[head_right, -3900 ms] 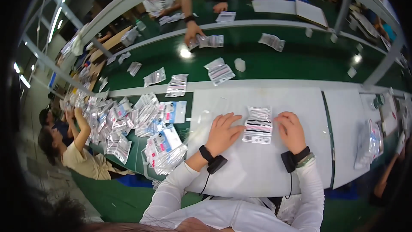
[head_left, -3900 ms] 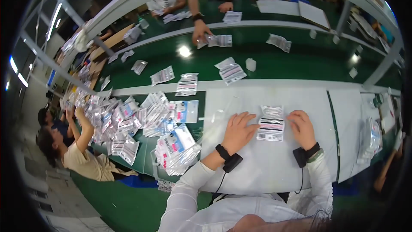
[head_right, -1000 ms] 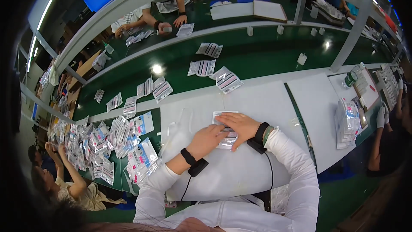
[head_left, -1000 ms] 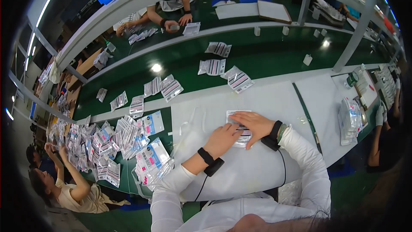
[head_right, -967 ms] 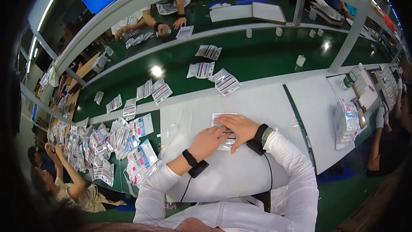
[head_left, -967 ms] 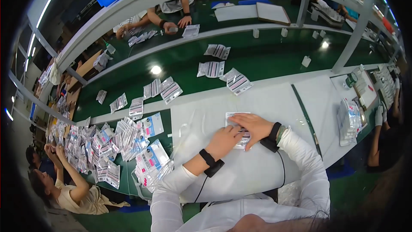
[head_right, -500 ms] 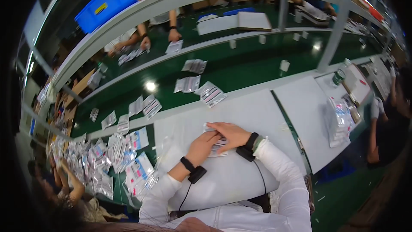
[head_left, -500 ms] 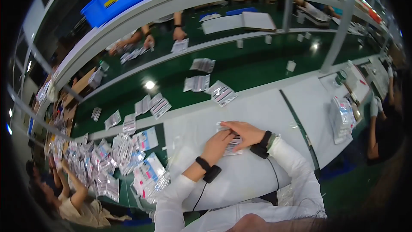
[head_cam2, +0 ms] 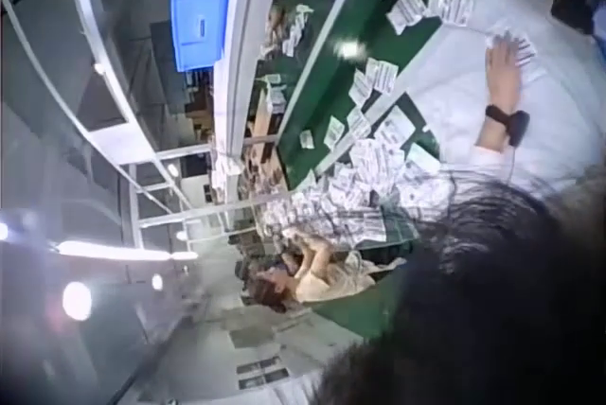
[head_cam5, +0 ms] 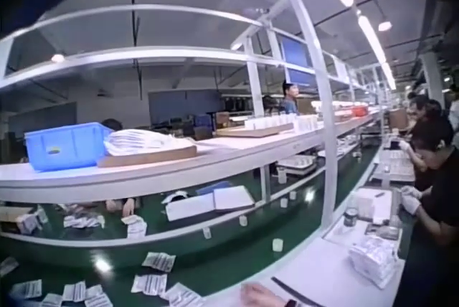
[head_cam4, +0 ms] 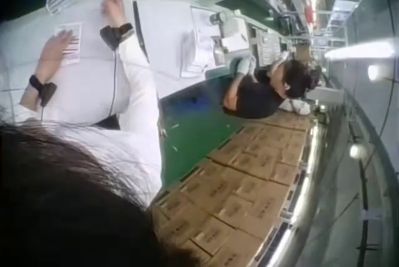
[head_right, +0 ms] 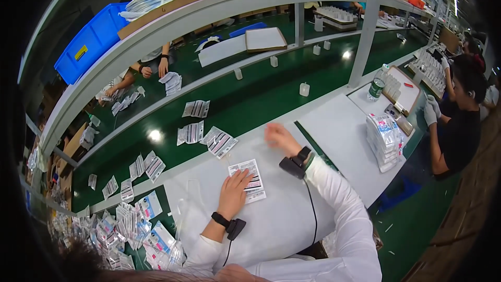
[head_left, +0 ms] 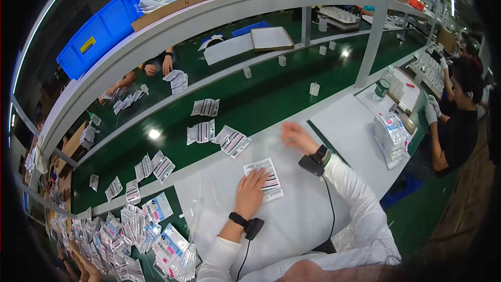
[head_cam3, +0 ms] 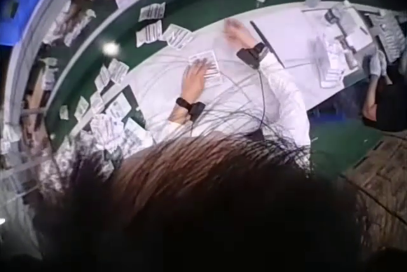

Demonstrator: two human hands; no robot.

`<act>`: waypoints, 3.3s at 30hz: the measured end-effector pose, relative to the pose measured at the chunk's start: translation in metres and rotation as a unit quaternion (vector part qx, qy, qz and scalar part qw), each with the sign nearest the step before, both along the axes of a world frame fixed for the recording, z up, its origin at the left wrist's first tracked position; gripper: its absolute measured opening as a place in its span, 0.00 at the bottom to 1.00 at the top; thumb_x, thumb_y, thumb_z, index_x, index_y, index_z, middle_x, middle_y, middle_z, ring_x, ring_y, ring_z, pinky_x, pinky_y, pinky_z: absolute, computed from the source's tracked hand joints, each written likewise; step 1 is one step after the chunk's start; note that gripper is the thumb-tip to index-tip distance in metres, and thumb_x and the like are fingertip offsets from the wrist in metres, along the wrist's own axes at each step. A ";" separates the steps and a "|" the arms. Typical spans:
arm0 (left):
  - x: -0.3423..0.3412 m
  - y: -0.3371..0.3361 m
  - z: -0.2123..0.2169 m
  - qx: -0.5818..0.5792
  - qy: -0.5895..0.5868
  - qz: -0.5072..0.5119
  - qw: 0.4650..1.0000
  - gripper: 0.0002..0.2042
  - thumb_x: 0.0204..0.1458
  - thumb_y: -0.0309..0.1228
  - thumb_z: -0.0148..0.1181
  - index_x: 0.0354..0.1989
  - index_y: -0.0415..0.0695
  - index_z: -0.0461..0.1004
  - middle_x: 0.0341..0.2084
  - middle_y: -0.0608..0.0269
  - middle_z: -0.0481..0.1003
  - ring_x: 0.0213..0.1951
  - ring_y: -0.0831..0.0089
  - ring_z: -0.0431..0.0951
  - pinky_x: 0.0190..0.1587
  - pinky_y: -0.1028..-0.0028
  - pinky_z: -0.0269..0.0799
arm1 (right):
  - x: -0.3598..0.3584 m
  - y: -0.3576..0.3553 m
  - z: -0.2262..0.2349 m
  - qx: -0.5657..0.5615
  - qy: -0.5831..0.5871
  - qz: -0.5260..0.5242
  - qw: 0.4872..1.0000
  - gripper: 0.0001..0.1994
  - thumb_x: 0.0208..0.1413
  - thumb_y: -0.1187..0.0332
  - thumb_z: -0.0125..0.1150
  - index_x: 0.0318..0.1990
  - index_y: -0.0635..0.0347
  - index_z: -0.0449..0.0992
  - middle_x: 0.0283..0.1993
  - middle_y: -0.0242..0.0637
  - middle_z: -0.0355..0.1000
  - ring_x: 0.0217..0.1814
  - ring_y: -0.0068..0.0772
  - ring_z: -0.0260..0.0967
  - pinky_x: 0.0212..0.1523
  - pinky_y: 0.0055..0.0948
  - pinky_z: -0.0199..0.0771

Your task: The person packages chargers by hand, picking up a charger and a plastic bag, sliding the charger into the bag, and pressing the adhesive strip to seal it.

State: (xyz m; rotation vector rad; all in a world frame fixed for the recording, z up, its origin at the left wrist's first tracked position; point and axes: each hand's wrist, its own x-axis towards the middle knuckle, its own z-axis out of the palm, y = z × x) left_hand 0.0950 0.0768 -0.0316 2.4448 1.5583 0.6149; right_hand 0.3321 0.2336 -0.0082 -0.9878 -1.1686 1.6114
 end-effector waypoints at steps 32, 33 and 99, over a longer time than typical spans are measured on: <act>0.000 -0.005 -0.016 0.142 0.037 0.141 0.979 0.23 0.52 0.29 0.53 0.59 0.51 0.70 0.64 0.68 0.63 0.65 0.64 0.61 0.67 0.56 0.52 | -0.024 -0.064 0.000 0.138 -0.089 0.141 0.976 0.30 0.46 0.79 0.62 0.60 0.60 0.67 0.54 0.34 0.68 0.50 0.27 0.70 0.43 0.23 0.75; -0.001 -0.003 -0.021 0.118 0.014 0.143 0.983 0.23 0.51 0.29 0.54 0.59 0.51 0.71 0.64 0.68 0.63 0.65 0.63 0.62 0.67 0.56 0.52 | -0.032 -0.082 -0.002 0.165 -0.076 0.172 0.968 0.27 0.45 0.78 0.64 0.57 0.60 0.69 0.54 0.36 0.69 0.50 0.30 0.71 0.43 0.26 0.76; -0.007 0.007 0.022 0.116 0.071 0.215 0.967 0.10 0.46 0.28 0.58 0.39 0.47 0.71 0.36 0.62 0.70 0.36 0.64 0.75 0.48 0.61 0.65 | -0.078 -0.118 0.011 0.430 -0.431 0.125 0.784 0.13 0.47 0.71 0.61 0.42 0.53 0.70 0.38 0.33 0.75 0.34 0.42 0.74 0.30 0.38 0.73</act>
